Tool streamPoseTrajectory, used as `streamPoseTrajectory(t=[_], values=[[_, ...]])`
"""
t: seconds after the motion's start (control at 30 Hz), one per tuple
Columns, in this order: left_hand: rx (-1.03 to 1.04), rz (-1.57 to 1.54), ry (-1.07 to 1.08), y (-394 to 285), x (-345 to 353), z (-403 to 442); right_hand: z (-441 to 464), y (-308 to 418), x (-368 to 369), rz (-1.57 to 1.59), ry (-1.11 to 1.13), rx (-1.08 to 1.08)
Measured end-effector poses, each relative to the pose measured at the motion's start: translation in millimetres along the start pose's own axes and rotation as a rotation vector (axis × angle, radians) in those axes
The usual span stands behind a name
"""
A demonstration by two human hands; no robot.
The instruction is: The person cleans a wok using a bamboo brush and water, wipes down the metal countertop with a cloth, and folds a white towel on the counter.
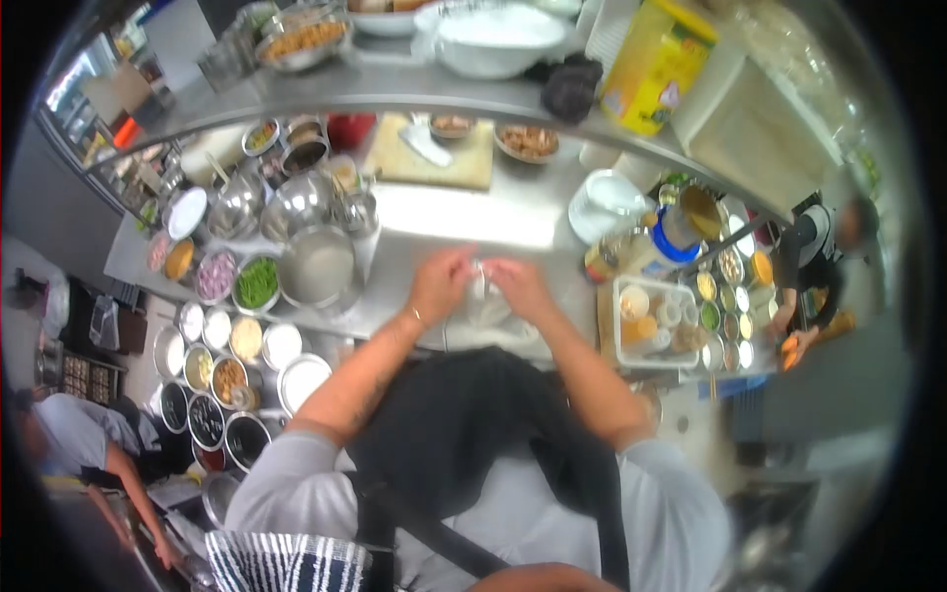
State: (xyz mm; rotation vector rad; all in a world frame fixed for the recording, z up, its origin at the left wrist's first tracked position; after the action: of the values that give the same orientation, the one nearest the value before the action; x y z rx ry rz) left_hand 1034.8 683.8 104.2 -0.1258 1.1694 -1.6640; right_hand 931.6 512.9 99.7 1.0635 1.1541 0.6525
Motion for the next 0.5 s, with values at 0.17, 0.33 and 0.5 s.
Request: streamPoseTrajectory(t=[0.17,0.33,0.5], values=[[0.190,-0.008,-0.126,3,1,-1,-9,14,-6,-0.171,-0.078,0.031],[-0.096,-0.099,-0.255,6,-34,11,-18,1,-64,-0.629,-0.457,0.116],[-0.155,-0.245,-0.349,15,-56,16,-29,-38,-121,-0.285,-0.477,-0.061]])
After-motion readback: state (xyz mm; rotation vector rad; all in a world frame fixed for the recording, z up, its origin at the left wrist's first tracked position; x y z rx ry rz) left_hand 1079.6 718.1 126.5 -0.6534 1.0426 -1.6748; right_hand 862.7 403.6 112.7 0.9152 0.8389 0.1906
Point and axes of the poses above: each hand's wrist, its own z-axis towards the middle knuckle, its own x-axis out of the palm, y = z × x, the point moved 1 cm from there along z, towards the middle knuckle, and after that the axes turned 11 degrees about x, right-handed, at the moved point
